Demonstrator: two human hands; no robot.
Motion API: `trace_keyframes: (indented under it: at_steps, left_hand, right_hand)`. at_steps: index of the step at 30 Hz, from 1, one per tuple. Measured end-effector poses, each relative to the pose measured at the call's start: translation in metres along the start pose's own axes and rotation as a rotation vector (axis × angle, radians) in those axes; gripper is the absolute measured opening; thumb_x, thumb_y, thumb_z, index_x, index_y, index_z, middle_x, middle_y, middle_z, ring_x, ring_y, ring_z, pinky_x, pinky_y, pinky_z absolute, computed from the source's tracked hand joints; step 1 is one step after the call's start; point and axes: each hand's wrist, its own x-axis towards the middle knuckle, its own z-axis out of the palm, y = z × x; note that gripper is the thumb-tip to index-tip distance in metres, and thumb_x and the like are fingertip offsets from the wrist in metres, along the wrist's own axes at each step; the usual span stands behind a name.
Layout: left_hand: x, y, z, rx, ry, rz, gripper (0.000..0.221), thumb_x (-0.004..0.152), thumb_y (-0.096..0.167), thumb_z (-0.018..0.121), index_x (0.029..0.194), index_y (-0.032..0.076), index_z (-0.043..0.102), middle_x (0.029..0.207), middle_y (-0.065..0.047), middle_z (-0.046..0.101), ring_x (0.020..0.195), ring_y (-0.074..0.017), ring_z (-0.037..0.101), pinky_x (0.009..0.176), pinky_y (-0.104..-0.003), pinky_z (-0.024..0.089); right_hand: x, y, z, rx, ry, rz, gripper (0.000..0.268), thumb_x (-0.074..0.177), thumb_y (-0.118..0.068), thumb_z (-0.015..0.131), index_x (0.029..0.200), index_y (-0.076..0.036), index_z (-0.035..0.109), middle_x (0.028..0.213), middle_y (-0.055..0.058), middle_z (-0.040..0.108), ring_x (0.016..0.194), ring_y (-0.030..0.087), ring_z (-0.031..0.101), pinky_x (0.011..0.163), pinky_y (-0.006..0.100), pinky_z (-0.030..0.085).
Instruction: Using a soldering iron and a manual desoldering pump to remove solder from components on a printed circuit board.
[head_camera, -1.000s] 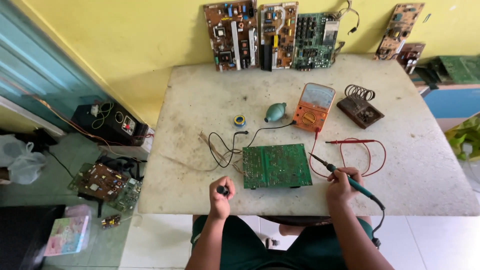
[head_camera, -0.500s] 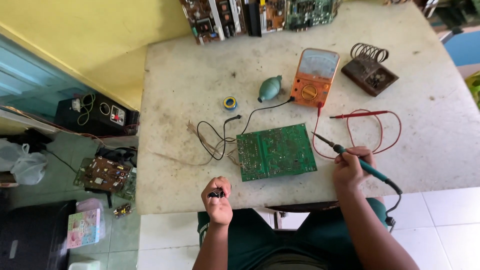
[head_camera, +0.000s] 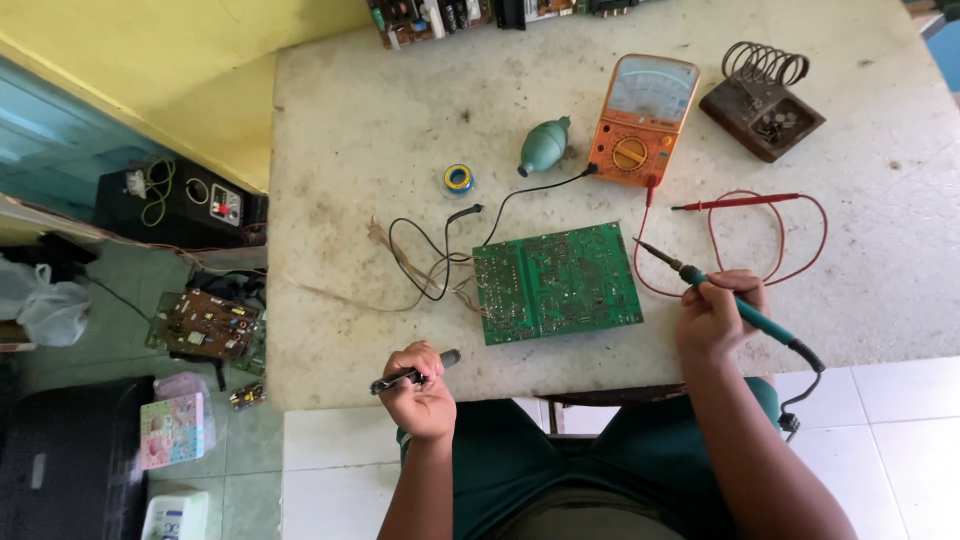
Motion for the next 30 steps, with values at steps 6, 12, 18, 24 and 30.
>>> trace_keyframes:
  at_steps: [6,12,18,24,30]
  left_hand:
    - [-0.005,-0.003,-0.014,-0.038,0.038,-0.029,0.041,0.099,0.042,0.054,0.079,0.008,0.045,0.066,-0.008,0.042,0.067,-0.0224,0.047,0.067,-0.03,0.04]
    - [0.004,0.023,-0.032,0.463,-0.136,-0.027,0.017,0.09,0.004,0.066,0.085,0.008,0.049,0.088,-0.014,0.061,0.083,-0.0228,0.059,0.075,-0.034,0.047]
    - [0.015,0.048,-0.055,0.457,0.08,-0.402,0.011,0.096,0.005,0.067,0.106,0.001,0.062,0.101,-0.02,0.071,0.089,-0.0266,0.074,0.073,-0.043,0.067]
    - [-0.005,0.0,-0.035,0.391,0.142,0.079,0.026,0.104,0.034,0.064,0.103,0.009,0.06,0.104,-0.013,0.068,0.105,-0.024,0.07,0.081,-0.035,0.064]
    - [-0.037,-0.055,0.05,0.411,-0.245,0.503,0.032,0.091,0.023,0.079,0.104,-0.003,0.066,0.108,-0.024,0.075,0.097,-0.0358,0.075,0.083,-0.04,0.063]
  right_hand:
    - [0.003,0.005,-0.004,0.02,0.015,-0.011,0.017,0.075,0.014,0.057,0.078,-0.001,0.048,0.076,0.017,0.049,0.04,0.023,0.049,0.039,0.029,0.043]
    - [0.003,0.005,-0.004,0.017,0.023,-0.025,0.015,0.072,0.012,0.058,0.078,0.001,0.05,0.075,0.017,0.049,0.04,0.023,0.05,0.039,0.03,0.044]
    - [0.001,0.002,0.0,0.02,0.027,-0.019,0.015,0.074,0.014,0.058,0.079,0.003,0.05,0.076,0.017,0.048,0.04,0.024,0.051,0.039,0.031,0.044]
    - [0.002,0.002,-0.003,0.006,-0.022,-0.037,0.027,0.081,0.01,0.057,0.105,0.001,0.051,0.086,0.016,0.052,0.047,0.025,0.056,0.043,0.032,0.05]
    - [-0.002,0.013,-0.016,0.063,-0.243,-0.035,0.021,0.086,-0.005,0.053,0.102,0.008,0.054,0.104,0.023,0.052,0.063,0.037,0.072,0.058,0.043,0.066]
